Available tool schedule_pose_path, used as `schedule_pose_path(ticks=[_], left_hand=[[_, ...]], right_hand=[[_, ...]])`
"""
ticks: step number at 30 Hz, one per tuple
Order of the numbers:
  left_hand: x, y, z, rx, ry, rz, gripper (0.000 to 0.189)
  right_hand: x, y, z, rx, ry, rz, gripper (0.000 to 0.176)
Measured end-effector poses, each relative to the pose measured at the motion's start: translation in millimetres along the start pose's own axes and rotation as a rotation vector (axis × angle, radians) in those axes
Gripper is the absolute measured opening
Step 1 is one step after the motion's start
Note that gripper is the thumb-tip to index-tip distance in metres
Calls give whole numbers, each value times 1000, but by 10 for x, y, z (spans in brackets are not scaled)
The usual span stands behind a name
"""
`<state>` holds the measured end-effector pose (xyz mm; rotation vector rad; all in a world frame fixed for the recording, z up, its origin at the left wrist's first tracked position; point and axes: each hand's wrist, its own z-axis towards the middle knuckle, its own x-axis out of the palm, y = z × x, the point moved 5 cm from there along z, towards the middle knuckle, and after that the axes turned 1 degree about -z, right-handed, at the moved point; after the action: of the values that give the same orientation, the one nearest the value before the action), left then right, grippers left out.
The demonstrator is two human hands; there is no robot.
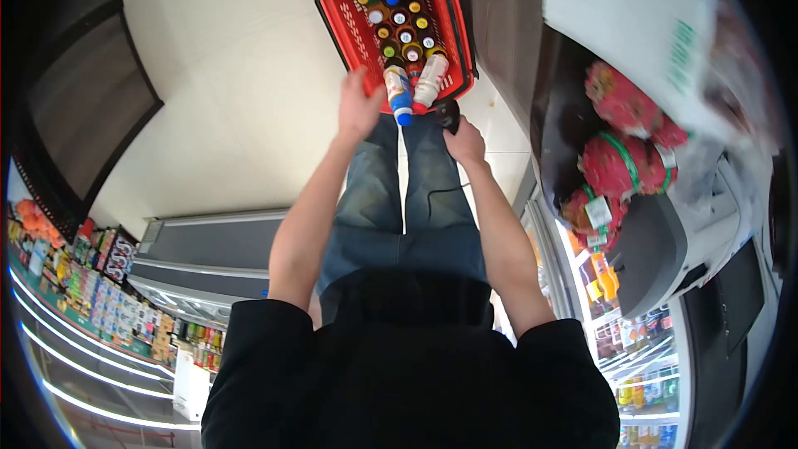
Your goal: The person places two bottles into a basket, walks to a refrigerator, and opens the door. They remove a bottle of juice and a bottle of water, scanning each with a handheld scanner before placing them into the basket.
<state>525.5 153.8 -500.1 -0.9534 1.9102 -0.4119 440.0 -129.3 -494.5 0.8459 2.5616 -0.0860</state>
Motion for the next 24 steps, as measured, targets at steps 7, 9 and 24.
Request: schedule_pose_path(ticks=[7, 9, 24], left_hand=[[-3884, -3389, -328, 560, -253, -535, 42], [-4662, -4277, -1053, 1046, -217, -533, 43], [-5292, -5572, -4092, 2362, 709, -590, 46]], right_hand=[[-262, -481, -858, 71, -22, 62, 51], [-228, -644, -1135, 70, -70, 134, 53], [2049, -1995, -3295, 456, -424, 933, 45]])
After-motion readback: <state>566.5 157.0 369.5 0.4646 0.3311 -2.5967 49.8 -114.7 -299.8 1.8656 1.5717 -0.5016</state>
